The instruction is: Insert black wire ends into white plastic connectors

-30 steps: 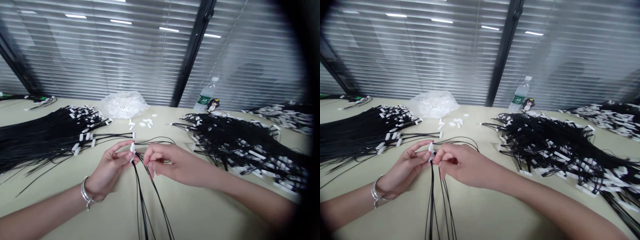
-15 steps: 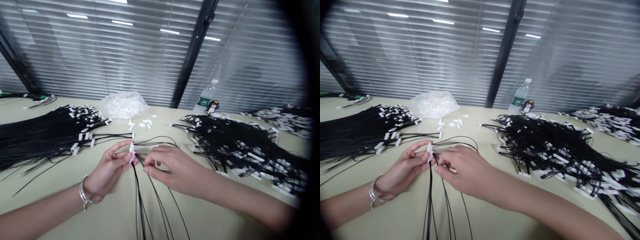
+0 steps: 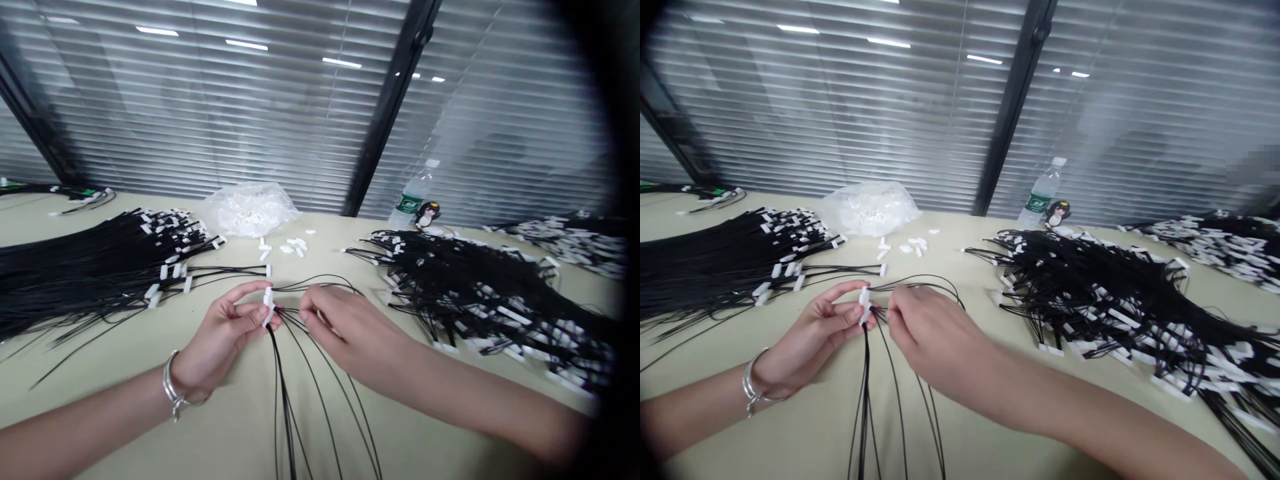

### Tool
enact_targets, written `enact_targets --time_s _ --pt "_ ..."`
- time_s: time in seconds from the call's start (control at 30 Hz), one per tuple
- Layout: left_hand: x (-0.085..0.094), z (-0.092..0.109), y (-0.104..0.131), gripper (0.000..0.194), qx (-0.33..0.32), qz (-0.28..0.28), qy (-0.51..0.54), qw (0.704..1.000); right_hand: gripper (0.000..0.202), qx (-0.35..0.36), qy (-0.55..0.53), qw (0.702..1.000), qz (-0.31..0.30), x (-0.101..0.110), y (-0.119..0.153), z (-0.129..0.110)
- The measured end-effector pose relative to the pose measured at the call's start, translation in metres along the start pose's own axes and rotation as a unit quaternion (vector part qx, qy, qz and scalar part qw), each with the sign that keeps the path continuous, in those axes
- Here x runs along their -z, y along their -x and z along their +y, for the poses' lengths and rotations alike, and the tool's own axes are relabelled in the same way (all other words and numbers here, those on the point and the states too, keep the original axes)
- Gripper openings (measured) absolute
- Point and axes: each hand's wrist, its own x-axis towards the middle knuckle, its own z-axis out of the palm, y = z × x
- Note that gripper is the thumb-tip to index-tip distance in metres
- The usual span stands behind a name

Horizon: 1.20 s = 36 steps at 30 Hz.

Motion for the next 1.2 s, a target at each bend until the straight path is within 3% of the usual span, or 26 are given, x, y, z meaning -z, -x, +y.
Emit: enact_targets --time_s 0.1,0.2,0.3,0.4,0.43,0.53,0.67,0.8,0.87,0.9,0.97,1.07,1.13,1.2 --pt "0.000 -0.001 0.000 0.035 -0.005 -0.003 0.000 1.000 0.013 -0.051 -0.171 0.982 -0.066 0.005 -0.006 0.001" --pt "0.000 -0.001 0.000 0.036 -0.006 -0.009 -0.002 1.000 0.017 -0.077 -0.383 0.916 -0.089 0.015 -0.013 0.005" --pt "0.000 0.000 0.000 0.036 -0.008 -0.008 -0.002 1.000 0.029 -0.093 -0.470 0.878 0.011 0.040 -0.014 0.018" --pt "0.000 0.001 0.000 0.035 -0.006 -0.005 0.000 1.000 0.036 -0.050 -0.402 0.905 0.130 0.078 -0.009 0.041" --pt "0.000 0.001 0.000 0.035 -0.004 -0.004 0.000 1.000 0.035 -0.039 -0.375 0.912 0.162 0.091 -0.007 0.050" --pt "0.001 0.001 0.000 0.036 -0.003 -0.005 0.004 1.000 0.023 -0.026 -0.372 0.887 0.273 0.122 0.000 0.071" --pt "0.001 0.000 0.000 0.038 -0.010 -0.009 0.009 1.000 0.010 -0.011 -0.361 0.849 0.386 0.136 0.004 0.082" --pt "0.002 0.000 -0.001 0.037 -0.008 -0.013 0.002 1.000 0.003 -0.039 -0.414 0.812 0.409 0.125 0.004 0.061" --pt "0.002 0.000 0.000 0.037 -0.008 -0.020 0.001 1.000 0.002 -0.041 -0.421 0.818 0.389 0.110 0.001 0.039" --pt "0.001 0.000 0.000 0.036 -0.009 -0.026 0.002 1.000 0.006 -0.030 -0.416 0.828 0.375 0.099 0.000 0.028" --pt "0.001 0.000 0.001 0.035 -0.009 -0.039 0.005 0.999 0.012 0.008 -0.323 0.877 0.356 0.072 -0.003 0.006" --pt "0.001 0.000 0.003 0.035 -0.010 -0.055 0.007 0.998 0.010 0.024 -0.157 0.967 0.198 0.027 -0.004 -0.012" --pt "0.001 0.000 0.004 0.035 -0.007 -0.064 0.005 0.998 0.011 0.070 -0.037 0.988 0.129 0.004 -0.004 -0.012" --pt "0.001 0.000 0.004 0.035 -0.006 -0.071 0.004 0.997 0.013 0.140 0.069 0.981 0.119 -0.010 -0.005 -0.005"
